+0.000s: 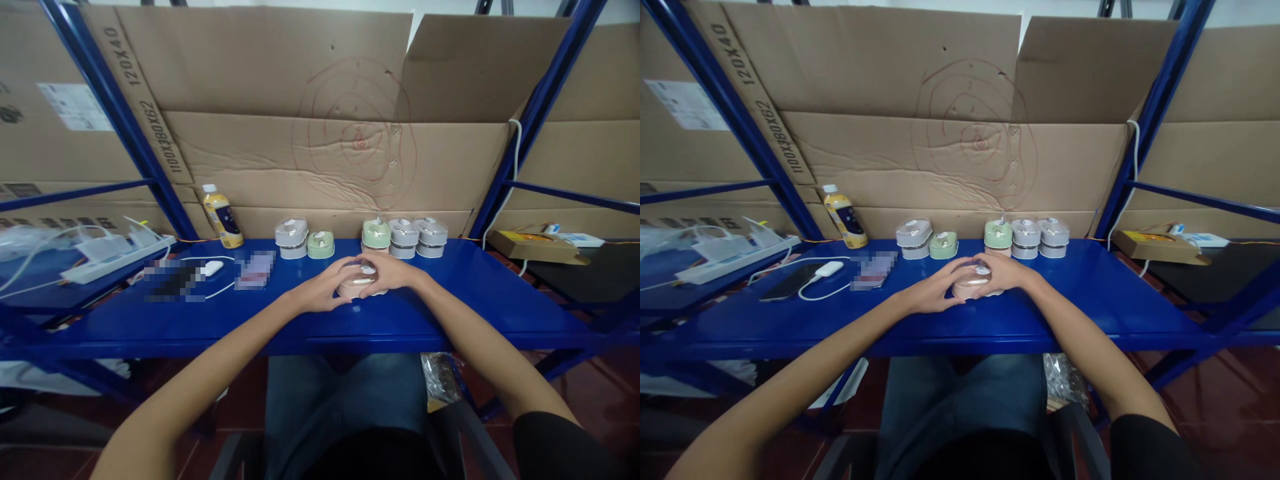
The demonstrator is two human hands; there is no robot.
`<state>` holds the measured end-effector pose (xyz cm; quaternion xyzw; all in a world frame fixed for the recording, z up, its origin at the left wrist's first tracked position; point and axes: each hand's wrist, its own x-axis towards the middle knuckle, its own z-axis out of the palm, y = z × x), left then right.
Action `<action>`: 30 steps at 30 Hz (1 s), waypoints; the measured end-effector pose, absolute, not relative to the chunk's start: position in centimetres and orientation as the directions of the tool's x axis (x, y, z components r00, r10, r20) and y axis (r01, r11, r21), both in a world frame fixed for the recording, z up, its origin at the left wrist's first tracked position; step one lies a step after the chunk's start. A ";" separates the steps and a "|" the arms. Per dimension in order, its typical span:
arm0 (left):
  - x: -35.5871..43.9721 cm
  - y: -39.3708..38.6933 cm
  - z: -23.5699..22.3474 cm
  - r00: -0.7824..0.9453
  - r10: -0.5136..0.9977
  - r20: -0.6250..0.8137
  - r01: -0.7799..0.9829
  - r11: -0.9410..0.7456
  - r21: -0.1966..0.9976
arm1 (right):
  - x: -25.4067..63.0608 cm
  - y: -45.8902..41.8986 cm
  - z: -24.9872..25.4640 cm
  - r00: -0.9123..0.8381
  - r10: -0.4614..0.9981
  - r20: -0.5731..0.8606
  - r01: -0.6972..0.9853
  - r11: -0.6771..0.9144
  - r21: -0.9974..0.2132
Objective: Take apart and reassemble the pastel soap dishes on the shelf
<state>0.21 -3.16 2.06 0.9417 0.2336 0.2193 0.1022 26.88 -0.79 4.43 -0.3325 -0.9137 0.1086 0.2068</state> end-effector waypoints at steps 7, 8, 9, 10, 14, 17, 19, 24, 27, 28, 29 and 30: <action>1.1 -0.9 2.4 0.663 0.684 0.304 0.468 -0.696 0.545 | 25.7 -1.5 4.2 -0.619 0.723 0.308 0.661 0.691 -0.294; 1.0 -0.7 2.2 0.656 0.693 0.301 0.462 -0.683 0.565 | 25.8 -1.5 4.3 -0.625 0.723 0.294 0.651 0.691 -0.316; 0.9 -0.6 2.0 0.649 0.697 0.305 0.453 -0.676 0.581 | 25.9 -1.4 4.5 -0.630 0.722 0.285 0.636 0.691 -0.344; 0.8 -0.5 1.8 0.644 0.697 0.315 0.442 -0.675 0.591 | 26.2 -1.2 4.7 -0.631 0.722 0.283 0.620 0.689 -0.376; 0.2 -1.0 1.3 0.618 0.695 0.367 0.438 -0.693 0.573 | 28.2 -0.7 6.0 -0.599 0.735 0.318 0.547 0.665 -0.508; -0.1 -1.5 1.5 0.629 0.669 0.396 0.456 -0.730 0.510 | 30.3 -0.2 6.7 -0.490 0.800 0.346 0.562 0.594 -0.576; -0.2 -1.8 1.7 0.677 0.619 0.397 0.443 -0.774 0.452 | 31.5 0.2 6.7 -0.361 0.857 0.369 0.597 0.516 -0.614; -0.1 -1.8 2.3 0.718 0.563 0.410 0.407 -0.817 0.409 | 32.5 1.2 5.6 -0.217 0.914 0.344 0.620 0.401 -0.674; -0.7 -1.1 2.3 0.614 0.646 0.453 0.456 -0.759 0.465 | 32.2 1.4 5.2 -0.226 0.892 0.392 0.677 0.434 -0.594; -1.0 -0.8 2.3 0.566 0.676 0.472 0.476 -0.735 0.483 | 32.1 1.4 5.2 -0.232 0.886 0.402 0.685 0.442 -0.579; -1.4 -0.4 2.3 0.515 0.703 0.490 0.500 -0.711 0.495 | 32.1 1.4 5.2 -0.234 0.885 0.403 0.685 0.444 -0.578; -1.8 0.0 2.3 0.466 0.727 0.504 0.526 -0.686 0.502 | 32.1 1.4 5.2 -0.235 0.887 0.398 0.678 0.442 -0.587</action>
